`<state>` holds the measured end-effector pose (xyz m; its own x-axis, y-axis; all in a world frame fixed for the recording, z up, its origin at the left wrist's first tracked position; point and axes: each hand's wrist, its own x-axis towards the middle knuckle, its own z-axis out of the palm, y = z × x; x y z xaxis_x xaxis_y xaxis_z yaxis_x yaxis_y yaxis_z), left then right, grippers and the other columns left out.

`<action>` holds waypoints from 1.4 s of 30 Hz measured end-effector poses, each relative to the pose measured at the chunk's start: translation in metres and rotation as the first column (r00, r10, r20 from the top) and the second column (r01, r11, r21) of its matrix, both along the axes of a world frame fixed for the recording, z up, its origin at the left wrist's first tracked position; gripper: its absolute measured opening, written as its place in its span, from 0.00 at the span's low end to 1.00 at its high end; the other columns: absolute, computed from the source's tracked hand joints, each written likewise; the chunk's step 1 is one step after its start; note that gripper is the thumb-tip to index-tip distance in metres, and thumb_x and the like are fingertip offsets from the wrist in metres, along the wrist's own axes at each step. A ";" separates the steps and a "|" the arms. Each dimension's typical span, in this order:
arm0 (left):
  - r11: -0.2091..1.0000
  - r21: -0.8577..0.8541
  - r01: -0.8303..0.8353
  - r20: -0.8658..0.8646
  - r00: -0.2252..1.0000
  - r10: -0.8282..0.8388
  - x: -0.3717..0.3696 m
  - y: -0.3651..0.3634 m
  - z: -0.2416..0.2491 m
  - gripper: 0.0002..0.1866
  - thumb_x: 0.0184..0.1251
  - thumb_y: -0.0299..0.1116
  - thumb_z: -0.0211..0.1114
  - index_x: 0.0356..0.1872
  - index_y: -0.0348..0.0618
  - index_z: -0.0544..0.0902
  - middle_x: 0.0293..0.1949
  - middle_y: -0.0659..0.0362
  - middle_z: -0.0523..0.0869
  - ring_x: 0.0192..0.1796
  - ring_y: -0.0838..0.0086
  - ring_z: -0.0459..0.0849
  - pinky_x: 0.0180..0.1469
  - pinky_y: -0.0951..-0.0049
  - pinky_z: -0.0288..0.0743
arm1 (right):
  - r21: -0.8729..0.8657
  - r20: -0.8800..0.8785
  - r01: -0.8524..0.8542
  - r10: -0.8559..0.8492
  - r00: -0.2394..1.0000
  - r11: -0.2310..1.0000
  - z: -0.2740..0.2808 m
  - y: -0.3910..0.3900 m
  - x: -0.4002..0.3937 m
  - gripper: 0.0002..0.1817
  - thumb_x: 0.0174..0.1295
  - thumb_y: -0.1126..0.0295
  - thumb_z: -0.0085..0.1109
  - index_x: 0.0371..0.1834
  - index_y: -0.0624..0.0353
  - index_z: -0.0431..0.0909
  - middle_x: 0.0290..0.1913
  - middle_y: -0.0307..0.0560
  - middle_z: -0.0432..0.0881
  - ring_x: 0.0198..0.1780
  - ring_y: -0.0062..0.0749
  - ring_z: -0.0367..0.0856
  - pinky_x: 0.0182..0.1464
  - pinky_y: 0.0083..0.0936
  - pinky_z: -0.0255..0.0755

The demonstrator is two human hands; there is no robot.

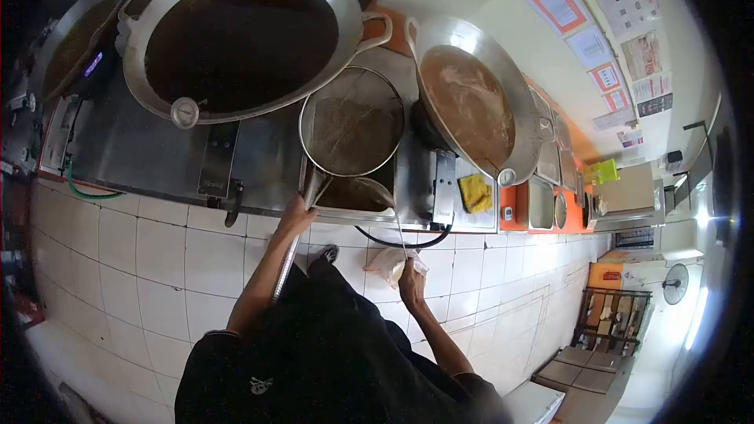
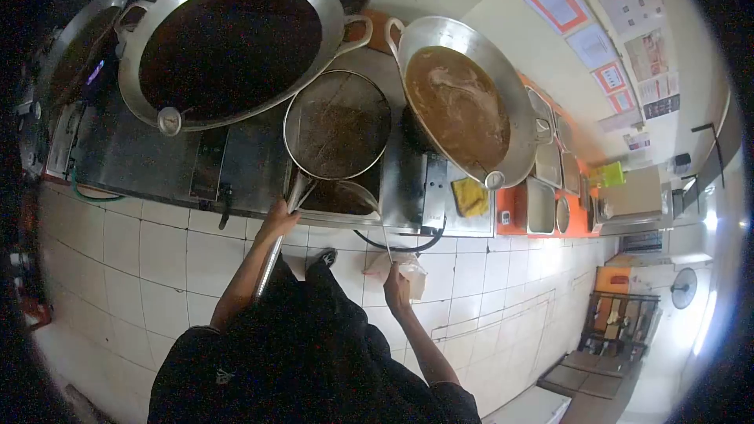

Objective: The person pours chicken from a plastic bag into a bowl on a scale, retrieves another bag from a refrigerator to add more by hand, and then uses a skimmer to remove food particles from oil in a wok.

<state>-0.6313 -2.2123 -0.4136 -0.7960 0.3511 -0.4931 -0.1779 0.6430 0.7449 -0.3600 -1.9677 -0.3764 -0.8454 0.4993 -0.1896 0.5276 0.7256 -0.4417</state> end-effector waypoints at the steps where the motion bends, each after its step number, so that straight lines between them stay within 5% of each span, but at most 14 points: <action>1: 1.000 0.017 -0.017 -0.035 0.999 0.018 0.002 0.001 0.001 0.40 0.50 0.40 0.64 0.55 0.18 0.56 0.46 0.32 0.73 0.51 0.46 0.74 0.54 0.61 0.69 | 0.195 -0.041 -0.110 0.120 0.992 0.975 0.008 -0.002 -0.002 0.11 0.56 0.78 0.41 0.43 0.63 0.62 0.17 0.62 0.73 0.20 0.55 0.74 0.19 0.45 0.63; 7: 0.997 0.072 0.038 -0.040 0.999 -0.035 0.000 0.000 0.008 0.35 0.50 0.36 0.63 0.51 0.16 0.60 0.42 0.30 0.75 0.48 0.45 0.76 0.49 0.60 0.72 | 0.139 0.055 -0.118 0.111 0.992 0.983 0.005 0.012 -0.002 0.17 0.53 0.81 0.43 0.48 0.63 0.60 0.17 0.58 0.72 0.20 0.54 0.74 0.20 0.44 0.64; 10: 0.999 0.046 -0.006 -0.171 0.985 0.013 0.005 0.002 0.010 0.30 0.49 0.35 0.63 0.45 0.18 0.64 0.39 0.31 0.76 0.45 0.44 0.77 0.48 0.59 0.72 | 0.156 -0.115 -0.138 0.156 0.981 0.978 0.013 0.007 -0.001 0.19 0.53 0.81 0.43 0.50 0.63 0.58 0.17 0.58 0.72 0.20 0.54 0.74 0.19 0.43 0.65; 13: 0.999 0.030 0.011 -0.126 0.992 -0.007 0.005 0.003 0.013 0.27 0.48 0.34 0.63 0.43 0.19 0.66 0.37 0.32 0.76 0.43 0.44 0.77 0.46 0.58 0.72 | 0.155 0.000 -0.107 0.108 0.994 0.982 0.010 0.012 0.000 0.19 0.53 0.81 0.44 0.50 0.63 0.59 0.18 0.58 0.73 0.20 0.53 0.75 0.19 0.43 0.64; 15: 0.999 0.037 0.008 -0.123 0.992 -0.003 0.005 0.001 0.017 0.27 0.48 0.34 0.63 0.43 0.19 0.66 0.36 0.32 0.76 0.43 0.44 0.77 0.47 0.58 0.72 | 0.194 -0.106 -0.141 0.164 0.981 0.971 0.015 0.009 -0.002 0.19 0.53 0.81 0.44 0.50 0.64 0.61 0.19 0.59 0.73 0.19 0.53 0.74 0.18 0.43 0.63; 25: 0.998 0.058 -0.005 -0.105 0.994 0.011 0.007 0.003 0.013 0.26 0.49 0.36 0.64 0.43 0.23 0.69 0.37 0.33 0.77 0.43 0.44 0.77 0.46 0.57 0.72 | 0.186 -0.086 -0.177 0.195 0.977 0.966 -0.002 0.022 0.002 0.18 0.55 0.80 0.42 0.51 0.65 0.62 0.19 0.62 0.74 0.19 0.56 0.74 0.19 0.46 0.64; 28: 0.995 0.082 -0.050 -0.172 0.983 0.064 0.010 0.003 0.011 0.26 0.50 0.37 0.64 0.44 0.25 0.69 0.38 0.34 0.77 0.44 0.45 0.77 0.46 0.56 0.72 | 0.136 -0.061 -0.079 0.088 0.994 0.988 0.007 0.023 0.002 0.18 0.55 0.80 0.43 0.51 0.65 0.62 0.20 0.62 0.75 0.20 0.57 0.74 0.19 0.47 0.65; 32: 1.000 0.024 0.010 -0.074 0.997 -0.008 0.007 0.002 0.007 0.24 0.50 0.37 0.64 0.42 0.25 0.70 0.37 0.34 0.77 0.44 0.44 0.77 0.45 0.56 0.71 | -0.163 -0.226 -0.160 0.121 0.966 0.974 -0.002 0.032 -0.001 0.09 0.60 0.76 0.42 0.43 0.66 0.65 0.28 0.68 0.75 0.30 0.58 0.77 0.27 0.43 0.69; 36: 1.000 0.014 0.023 -0.166 0.986 -0.020 0.011 0.001 0.012 0.26 0.53 0.37 0.62 0.46 0.25 0.69 0.40 0.36 0.77 0.44 0.48 0.78 0.46 0.60 0.71 | -0.569 -0.224 -0.121 -0.012 0.975 0.813 0.065 0.015 -0.033 0.09 0.67 0.68 0.39 0.36 0.62 0.66 0.19 0.44 0.70 0.20 0.31 0.71 0.24 0.24 0.68; 37: 0.999 0.026 0.031 -0.138 0.990 -0.027 0.007 0.000 -0.002 0.25 0.51 0.36 0.62 0.45 0.25 0.69 0.40 0.35 0.77 0.45 0.46 0.77 0.47 0.58 0.70 | -0.783 0.078 0.121 -0.097 0.992 0.610 0.119 0.010 -0.046 0.13 0.69 0.63 0.37 0.34 0.60 0.67 0.18 0.34 0.64 0.17 0.18 0.63 0.18 0.16 0.62; 41: 0.994 0.110 -0.026 -0.104 0.994 0.037 0.010 0.000 -0.016 0.25 0.49 0.33 0.63 0.44 0.25 0.67 0.40 0.35 0.76 0.46 0.45 0.76 0.47 0.58 0.69 | -0.896 0.076 0.194 -0.292 0.953 0.400 0.222 0.002 -0.077 0.14 0.68 0.62 0.39 0.33 0.59 0.69 0.17 0.34 0.64 0.15 0.16 0.63 0.15 0.16 0.57; 42: 0.992 0.120 -0.034 -0.091 0.995 0.045 0.009 0.000 -0.014 0.25 0.49 0.33 0.63 0.44 0.25 0.67 0.40 0.36 0.76 0.46 0.45 0.76 0.47 0.58 0.69 | -0.830 0.030 0.126 -0.183 0.983 0.544 0.233 0.019 -0.079 0.11 0.67 0.63 0.41 0.37 0.59 0.69 0.20 0.35 0.67 0.17 0.18 0.66 0.16 0.16 0.60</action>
<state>-0.6218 -2.2122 -0.4278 -0.8510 0.3697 -0.3731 -0.1276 0.5436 0.8296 -0.4388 -1.9489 -0.1438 -0.7935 0.2706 -0.5451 0.5503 -0.0636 -0.8326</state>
